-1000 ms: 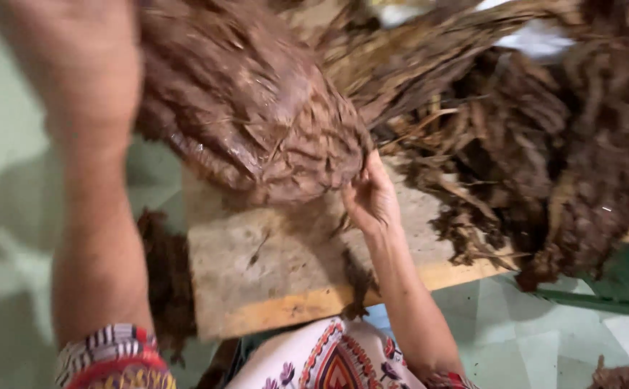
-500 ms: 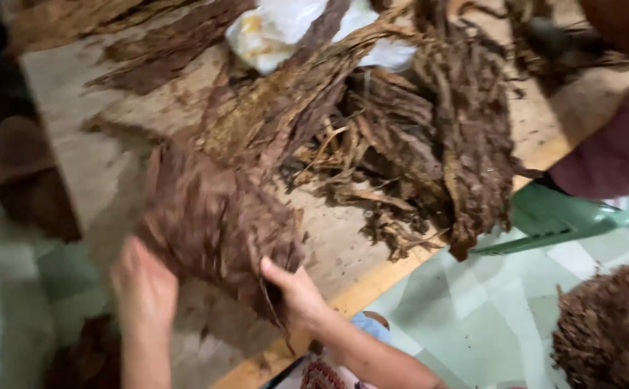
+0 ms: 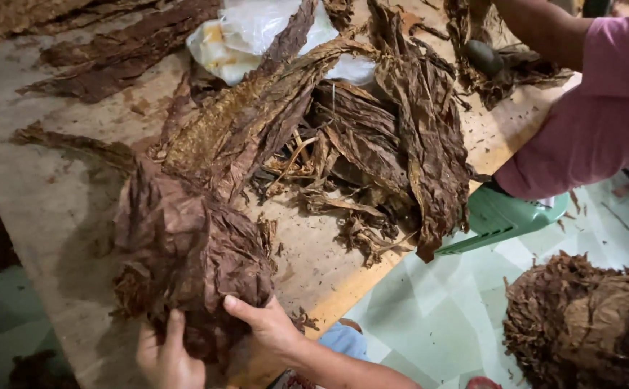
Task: Sorting and unfolding dried tobacco leaves on a wooden table for processing.
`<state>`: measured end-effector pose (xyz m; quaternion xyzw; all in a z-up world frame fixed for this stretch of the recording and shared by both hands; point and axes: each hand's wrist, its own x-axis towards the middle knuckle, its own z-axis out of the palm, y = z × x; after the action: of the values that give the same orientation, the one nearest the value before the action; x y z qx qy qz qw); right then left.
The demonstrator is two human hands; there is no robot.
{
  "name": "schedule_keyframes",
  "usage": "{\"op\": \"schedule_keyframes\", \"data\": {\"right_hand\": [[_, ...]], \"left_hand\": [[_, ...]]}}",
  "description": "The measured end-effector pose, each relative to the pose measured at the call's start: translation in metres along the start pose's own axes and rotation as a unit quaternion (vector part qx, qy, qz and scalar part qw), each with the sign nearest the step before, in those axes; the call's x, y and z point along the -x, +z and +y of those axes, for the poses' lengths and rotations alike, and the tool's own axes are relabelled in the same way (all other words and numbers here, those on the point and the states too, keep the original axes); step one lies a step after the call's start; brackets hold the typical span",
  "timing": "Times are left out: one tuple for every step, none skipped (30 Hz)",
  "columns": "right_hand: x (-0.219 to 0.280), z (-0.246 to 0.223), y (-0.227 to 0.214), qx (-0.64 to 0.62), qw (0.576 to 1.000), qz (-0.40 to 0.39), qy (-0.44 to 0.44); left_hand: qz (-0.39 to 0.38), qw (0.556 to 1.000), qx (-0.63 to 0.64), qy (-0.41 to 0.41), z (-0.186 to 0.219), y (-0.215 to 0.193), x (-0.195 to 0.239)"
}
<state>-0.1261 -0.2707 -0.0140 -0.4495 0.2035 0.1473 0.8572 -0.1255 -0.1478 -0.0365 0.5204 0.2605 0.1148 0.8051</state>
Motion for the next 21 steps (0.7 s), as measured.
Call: {"op": "schedule_keyframes", "data": {"right_hand": [[0.000, 0.004, 0.000, -0.107, 0.994, 0.015, 0.025], [0.000, 0.008, -0.001, -0.212, 0.976, 0.030, 0.051], [-0.003, 0.006, -0.004, -0.208, 0.976, 0.030, 0.053], [-0.004, 0.004, -0.007, -0.200, 0.973, 0.058, 0.098], [-0.005, 0.003, -0.009, -0.190, 0.968, 0.086, 0.142], [-0.004, 0.002, -0.010, -0.186, 0.968, 0.085, 0.145], [-0.003, 0.000, -0.011, -0.142, 0.975, 0.079, 0.155], [-0.002, -0.002, -0.012, -0.098, 0.979, 0.073, 0.164], [-0.002, 0.002, -0.013, -0.096, 0.979, 0.071, 0.167], [-0.001, 0.006, -0.014, -0.140, 0.974, 0.072, 0.162], [-0.001, 0.010, -0.016, -0.184, 0.968, 0.072, 0.156], [-0.002, 0.013, -0.021, -0.183, 0.968, 0.072, 0.157], [-0.003, 0.016, -0.026, -0.173, 0.973, 0.034, 0.148], [-0.003, 0.019, -0.031, -0.164, 0.977, -0.003, 0.139], [-0.001, 0.018, -0.032, -0.163, 0.977, -0.002, 0.140], [0.000, 0.018, -0.034, -0.156, 0.978, -0.012, 0.140], [0.002, 0.017, -0.035, -0.149, 0.979, -0.022, 0.139], [0.001, 0.020, -0.040, -0.150, 0.979, -0.021, 0.140], [0.000, 0.022, -0.046, -0.174, 0.974, -0.048, 0.139], [0.000, 0.025, -0.051, -0.199, 0.967, -0.073, 0.139], [0.000, 0.024, -0.055, -0.200, 0.967, -0.071, 0.140]], "left_hand": [[0.009, 1.000, -0.006, -0.012, 0.008, 0.003, 0.000], [0.021, 0.999, -0.013, -0.025, 0.015, 0.006, 0.001], [0.024, 0.999, -0.011, -0.026, 0.026, 0.007, -0.001], [0.026, 0.990, -0.069, -0.119, 0.037, 0.007, -0.002], [0.026, 0.969, -0.125, -0.211, 0.048, 0.006, -0.003], [0.030, 0.969, -0.122, -0.211, 0.039, -0.002, -0.007], [0.023, 0.966, -0.084, -0.243, 0.029, -0.010, -0.011], [0.014, 0.960, -0.047, -0.274, 0.020, -0.018, -0.015], [0.018, 0.960, -0.045, -0.274, -0.001, -0.035, -0.021], [0.025, 0.978, -0.024, -0.206, -0.022, -0.051, -0.026], [0.030, 0.990, -0.003, -0.137, -0.043, -0.067, -0.031], [0.032, 0.990, -0.002, -0.138, -0.040, -0.069, -0.032], [0.042, 0.994, 0.023, -0.098, -0.037, -0.071, -0.033], [0.052, 0.996, 0.046, -0.057, -0.033, -0.072, -0.033], [0.054, 0.996, 0.046, -0.058, -0.029, -0.073, -0.032], [0.105, 0.992, -0.042, -0.047, -0.026, -0.073, -0.033], [0.156, 0.979, -0.129, -0.036, -0.023, -0.073, -0.034], [0.156, 0.979, -0.130, -0.037, -0.007, -0.064, -0.026], [0.177, 0.965, -0.192, -0.032, 0.008, -0.056, -0.019], [0.197, 0.946, -0.255, -0.028, 0.024, -0.047, -0.011], [0.197, 0.946, -0.256, -0.030, 0.026, -0.050, -0.010]]}}
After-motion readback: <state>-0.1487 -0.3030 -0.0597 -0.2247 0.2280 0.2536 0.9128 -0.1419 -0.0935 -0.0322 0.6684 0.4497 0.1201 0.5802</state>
